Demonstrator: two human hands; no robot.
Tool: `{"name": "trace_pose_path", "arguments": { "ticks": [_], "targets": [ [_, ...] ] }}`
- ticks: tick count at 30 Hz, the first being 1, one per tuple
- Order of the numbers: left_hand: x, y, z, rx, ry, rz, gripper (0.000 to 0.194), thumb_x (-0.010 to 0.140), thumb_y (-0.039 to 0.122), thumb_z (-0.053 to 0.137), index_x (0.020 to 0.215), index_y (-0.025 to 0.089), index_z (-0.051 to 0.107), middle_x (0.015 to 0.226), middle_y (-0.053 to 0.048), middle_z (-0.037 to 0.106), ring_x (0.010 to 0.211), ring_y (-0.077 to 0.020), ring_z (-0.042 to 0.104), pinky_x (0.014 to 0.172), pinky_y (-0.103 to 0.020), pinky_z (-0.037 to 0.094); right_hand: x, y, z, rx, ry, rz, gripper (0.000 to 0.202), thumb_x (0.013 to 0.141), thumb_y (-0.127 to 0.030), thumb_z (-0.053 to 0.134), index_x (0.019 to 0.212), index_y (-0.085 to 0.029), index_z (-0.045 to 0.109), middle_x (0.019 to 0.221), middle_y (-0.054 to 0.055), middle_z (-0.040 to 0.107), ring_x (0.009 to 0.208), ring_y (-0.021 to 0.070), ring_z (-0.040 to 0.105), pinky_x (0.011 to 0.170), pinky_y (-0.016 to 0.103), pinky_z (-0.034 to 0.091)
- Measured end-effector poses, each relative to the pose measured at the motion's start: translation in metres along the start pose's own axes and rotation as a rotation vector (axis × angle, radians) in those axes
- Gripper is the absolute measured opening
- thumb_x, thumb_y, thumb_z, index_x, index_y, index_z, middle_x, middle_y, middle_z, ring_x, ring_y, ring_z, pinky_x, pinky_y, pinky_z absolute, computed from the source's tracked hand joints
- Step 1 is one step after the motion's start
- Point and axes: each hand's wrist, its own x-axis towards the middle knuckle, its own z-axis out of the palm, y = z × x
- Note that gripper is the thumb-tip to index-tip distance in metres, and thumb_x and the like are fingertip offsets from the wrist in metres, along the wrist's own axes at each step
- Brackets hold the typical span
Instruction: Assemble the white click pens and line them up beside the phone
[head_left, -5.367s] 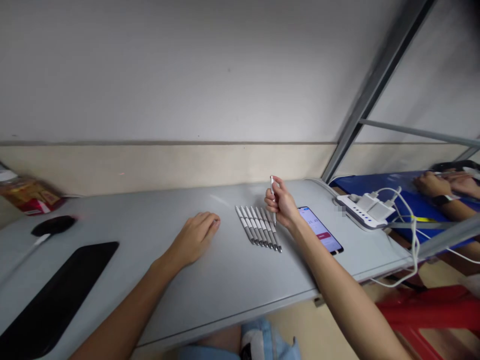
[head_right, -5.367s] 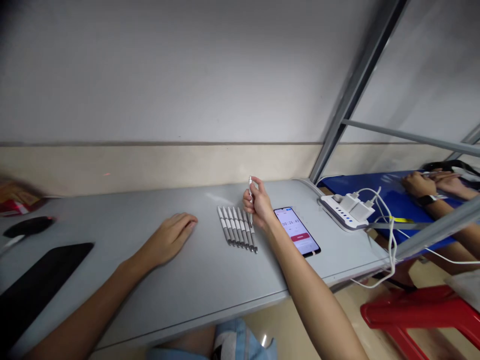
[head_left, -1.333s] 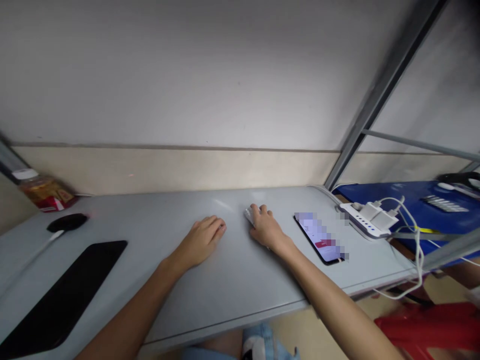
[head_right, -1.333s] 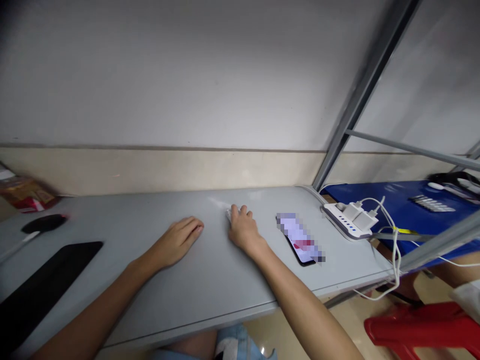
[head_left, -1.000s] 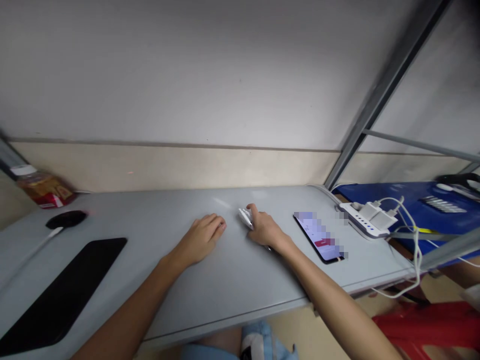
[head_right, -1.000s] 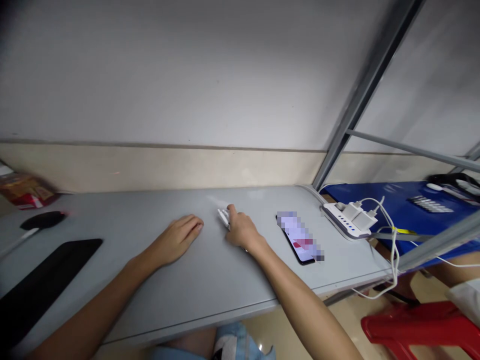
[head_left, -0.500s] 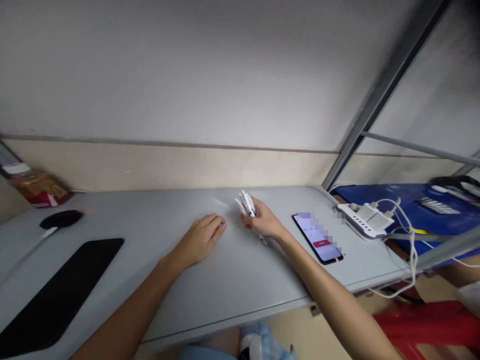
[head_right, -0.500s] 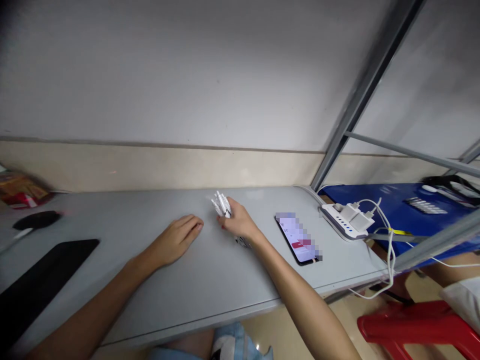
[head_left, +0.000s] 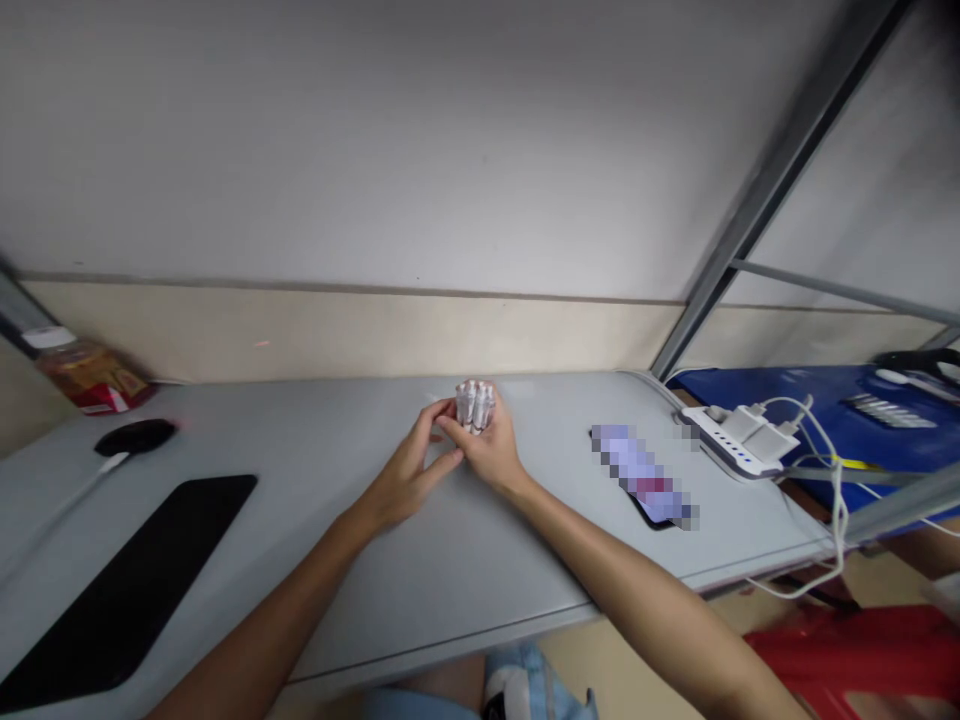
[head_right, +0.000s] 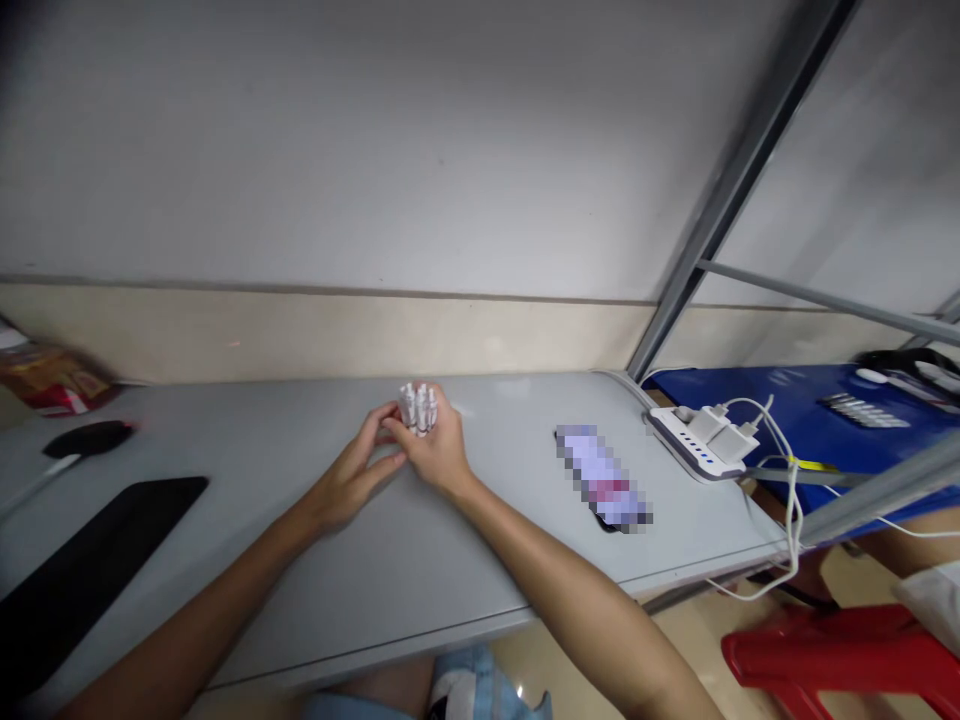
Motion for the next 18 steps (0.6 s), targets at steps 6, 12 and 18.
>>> {"name": "trace_pose_path", "arguments": {
  "ticks": [6, 12, 18],
  "targets": [
    [-0.001, -0.006, 0.001, -0.051, 0.01, -0.002, 0.058, 0.092, 0.034, 0.05, 0.144, 0.028, 0.025, 0.149, -0.01, 0.039, 0.137, -0.0256, 0.038, 0.113, -0.046, 0.032, -0.011, 0.013, -0.003, -0.071, -0.048, 0.017, 0.058, 0.076, -0.025, 0.063, 0.127, -0.026, 0.037, 0.093, 0.001, 0.059, 0.079, 0.0153, 0.06, 0.074, 0.028, 0.051],
    [0.001, 0.002, 0.004, 0.031, -0.002, 0.017, 0.054, 0.091, 0.037, 0.054, 0.139, 0.025, 0.033, 0.14, -0.009, 0.048, 0.128, -0.0229, 0.047, 0.11, -0.042, 0.037, -0.009, 0.029, -0.006, -0.08, -0.024, 0.039, 0.043, 0.071, -0.022, 0.063, 0.11, -0.021, 0.045, 0.092, 0.0, 0.06, 0.077, 0.014, 0.059, 0.071, 0.025, 0.049],
    [0.001, 0.0, 0.006, 0.093, 0.097, -0.012, 0.034, 0.092, 0.037, 0.051, 0.121, 0.021, 0.042, 0.12, -0.008, 0.058, 0.111, -0.0206, 0.056, 0.099, -0.039, 0.044, -0.016, 0.021, -0.005, -0.201, -0.119, -0.029, 0.03, 0.079, -0.026, 0.059, 0.107, -0.02, 0.05, 0.091, 0.002, 0.064, 0.078, 0.0154, 0.061, 0.071, 0.026, 0.049]
  ]
}}
